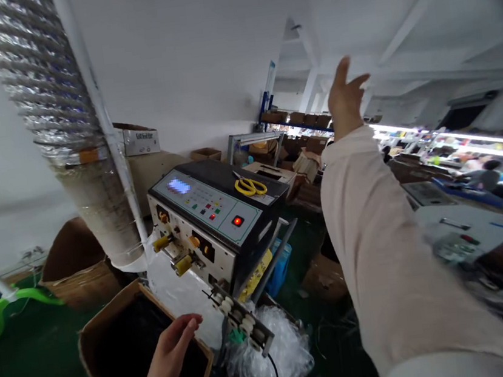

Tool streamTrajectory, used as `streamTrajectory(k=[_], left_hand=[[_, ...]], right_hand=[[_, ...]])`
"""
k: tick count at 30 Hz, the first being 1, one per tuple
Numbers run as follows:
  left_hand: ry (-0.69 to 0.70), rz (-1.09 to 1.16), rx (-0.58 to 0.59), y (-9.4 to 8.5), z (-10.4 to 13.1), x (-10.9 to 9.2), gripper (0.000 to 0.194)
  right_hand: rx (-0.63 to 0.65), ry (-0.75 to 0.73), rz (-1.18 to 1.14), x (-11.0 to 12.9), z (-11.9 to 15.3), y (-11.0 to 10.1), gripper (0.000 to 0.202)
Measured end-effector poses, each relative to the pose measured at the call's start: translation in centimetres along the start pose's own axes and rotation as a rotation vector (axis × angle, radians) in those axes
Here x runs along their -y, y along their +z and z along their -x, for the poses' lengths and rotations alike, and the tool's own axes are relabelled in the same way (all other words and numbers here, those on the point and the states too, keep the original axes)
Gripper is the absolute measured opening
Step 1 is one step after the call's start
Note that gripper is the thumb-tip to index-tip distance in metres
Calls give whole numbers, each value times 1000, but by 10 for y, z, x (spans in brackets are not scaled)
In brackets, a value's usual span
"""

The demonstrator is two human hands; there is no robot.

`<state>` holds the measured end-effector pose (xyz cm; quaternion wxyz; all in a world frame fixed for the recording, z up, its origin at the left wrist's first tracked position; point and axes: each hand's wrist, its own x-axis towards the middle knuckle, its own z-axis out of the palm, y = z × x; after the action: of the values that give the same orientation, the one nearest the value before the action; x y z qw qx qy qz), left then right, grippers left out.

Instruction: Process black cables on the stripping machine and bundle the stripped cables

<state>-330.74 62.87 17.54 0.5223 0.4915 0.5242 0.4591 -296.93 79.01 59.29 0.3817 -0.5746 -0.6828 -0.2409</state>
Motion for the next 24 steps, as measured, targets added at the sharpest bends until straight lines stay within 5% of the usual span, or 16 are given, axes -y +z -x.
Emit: streamTrajectory(k=[3,5,8,10,11,14,17,20,24], left_hand=[[-27,7,-46,10,9,9,50],[-51,12,-51,14,15,18,49],[-91,26,-51,22,21,30,47],[-106,28,-62,30,22,34,46],[-109,29,-66,34,21,34,46],[-112,30,-68,48,18,29,46],[-117,-2,-31,57,15,23,49],[-150,-90,77,56,19,24,51],[-293,-293,321,54,28,53,56]], right_hand=[[-208,130,-228,4,25,-5,71],[-94,-60,-373,3,88,-7,56],[494,-133,-483,-12,227,5,24],[956,-109,-555,-23,327,30,26],[1062,-37,-607,-25,374,47,31],[1055,367,-866,-3,489,97,53],[949,701,-1127,38,554,122,51],[795,836,-1075,53,582,122,49],[639,955,-666,29,610,83,31]])
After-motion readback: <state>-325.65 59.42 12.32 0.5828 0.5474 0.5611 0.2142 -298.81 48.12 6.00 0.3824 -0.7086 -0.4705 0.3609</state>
